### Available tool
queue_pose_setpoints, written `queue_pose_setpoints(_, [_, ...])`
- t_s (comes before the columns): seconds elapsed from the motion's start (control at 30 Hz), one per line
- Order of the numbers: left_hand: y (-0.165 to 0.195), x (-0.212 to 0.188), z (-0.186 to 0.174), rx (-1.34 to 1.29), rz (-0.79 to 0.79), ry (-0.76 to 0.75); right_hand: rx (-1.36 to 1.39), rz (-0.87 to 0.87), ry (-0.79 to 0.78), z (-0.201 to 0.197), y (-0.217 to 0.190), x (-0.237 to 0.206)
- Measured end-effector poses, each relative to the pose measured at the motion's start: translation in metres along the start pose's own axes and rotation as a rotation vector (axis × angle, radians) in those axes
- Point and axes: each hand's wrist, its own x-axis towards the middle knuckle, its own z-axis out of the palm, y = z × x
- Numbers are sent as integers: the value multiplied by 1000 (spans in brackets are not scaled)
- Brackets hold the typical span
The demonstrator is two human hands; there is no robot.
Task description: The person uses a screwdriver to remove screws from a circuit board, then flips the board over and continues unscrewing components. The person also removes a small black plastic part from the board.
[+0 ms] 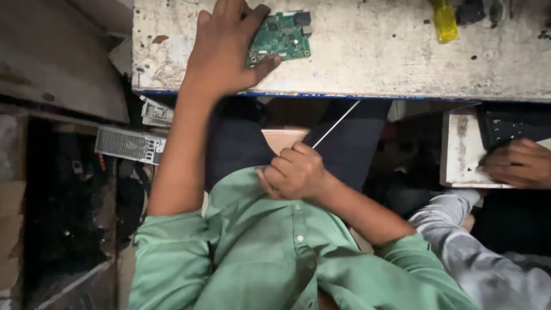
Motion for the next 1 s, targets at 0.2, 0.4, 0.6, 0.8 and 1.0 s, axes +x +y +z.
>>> queue_pose_setpoints(0.2, [-3, 2, 2, -10, 5, -7, 368, -179, -14, -77, 2, 42])
queue_pose_setpoints(0.4, [-2, 2, 3, -2, -12, -2, 795, 77, 294, -146, 30, 23])
queue_pose_setpoints(0.6, [0, 3, 1, -16, -31, -41, 698, -160, 1023, -119, 81, 29])
queue_pose_setpoints(0.8, [2, 5, 0, 7, -32, -62, 804, 51, 1034, -57, 132, 62])
queue_pose_setpoints(1.0, [3, 4, 0, 1, -14, -14, 824, 43, 1066, -91, 126, 70])
